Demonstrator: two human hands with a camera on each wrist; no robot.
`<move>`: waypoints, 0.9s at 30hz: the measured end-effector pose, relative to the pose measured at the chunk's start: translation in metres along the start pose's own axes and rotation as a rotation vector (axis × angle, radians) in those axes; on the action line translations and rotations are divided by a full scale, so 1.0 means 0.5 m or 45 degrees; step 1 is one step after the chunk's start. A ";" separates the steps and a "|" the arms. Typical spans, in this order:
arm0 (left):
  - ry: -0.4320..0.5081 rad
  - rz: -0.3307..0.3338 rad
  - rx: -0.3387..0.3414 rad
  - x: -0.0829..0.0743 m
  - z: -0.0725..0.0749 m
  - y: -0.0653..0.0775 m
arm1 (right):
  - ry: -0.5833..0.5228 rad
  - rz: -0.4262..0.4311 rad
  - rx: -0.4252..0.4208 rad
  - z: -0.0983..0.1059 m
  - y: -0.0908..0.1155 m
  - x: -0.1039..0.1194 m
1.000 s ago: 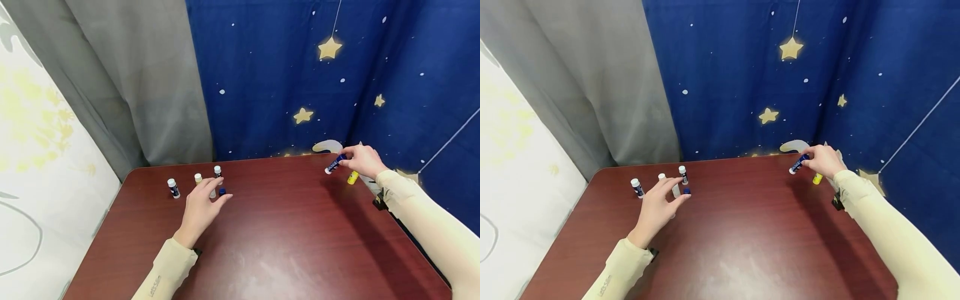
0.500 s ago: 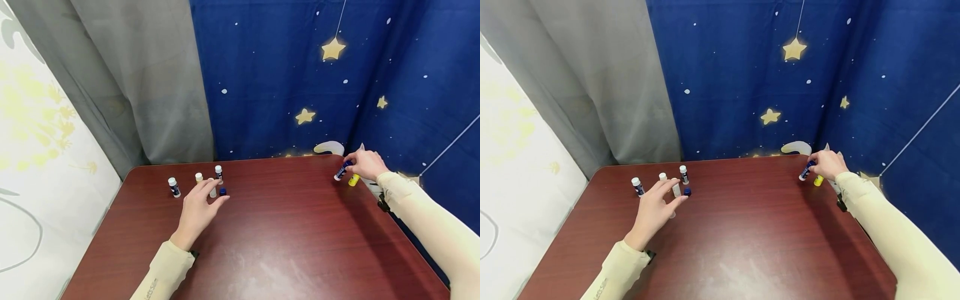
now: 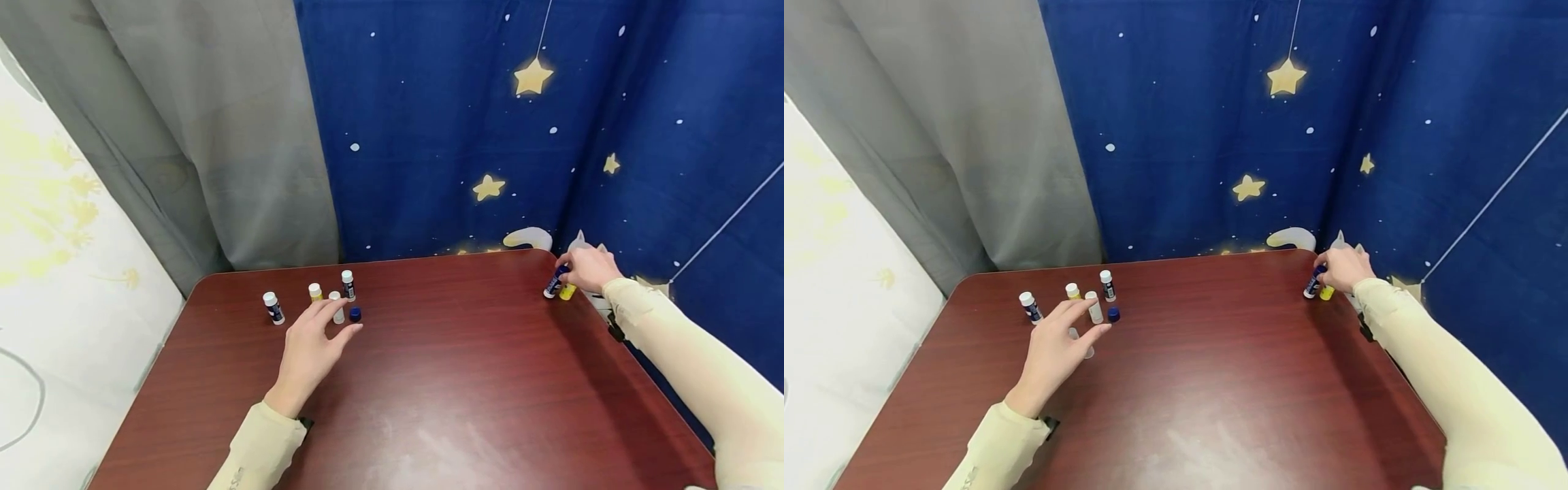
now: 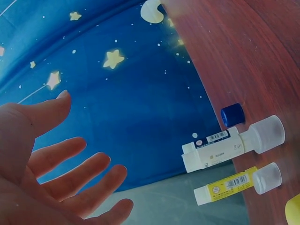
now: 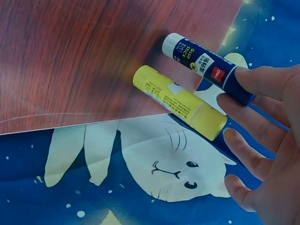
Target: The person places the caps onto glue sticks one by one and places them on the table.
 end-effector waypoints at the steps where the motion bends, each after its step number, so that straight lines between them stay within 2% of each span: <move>1: -0.001 0.003 0.008 0.002 -0.001 0.001 | 0.003 -0.001 0.009 -0.003 -0.001 -0.001; 7: -0.014 0.035 0.009 0.011 0.002 0.008 | 0.014 0.017 0.062 -0.018 -0.008 -0.001; 14: -0.022 0.036 0.013 0.013 0.001 0.006 | 0.040 0.026 0.029 -0.009 -0.008 0.003; 27: -0.056 0.039 0.012 0.020 0.003 0.015 | 0.047 0.048 0.048 -0.015 -0.011 0.002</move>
Point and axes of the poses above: each hand's wrist, its own y-axis away from the middle knuckle, its own z-axis out of the back of the hand, x = y × z, the point moved 8 cm from there along -y, towards the middle knuckle, and after that the axes turned 4 degrees about -x, right-handed, at the moved point
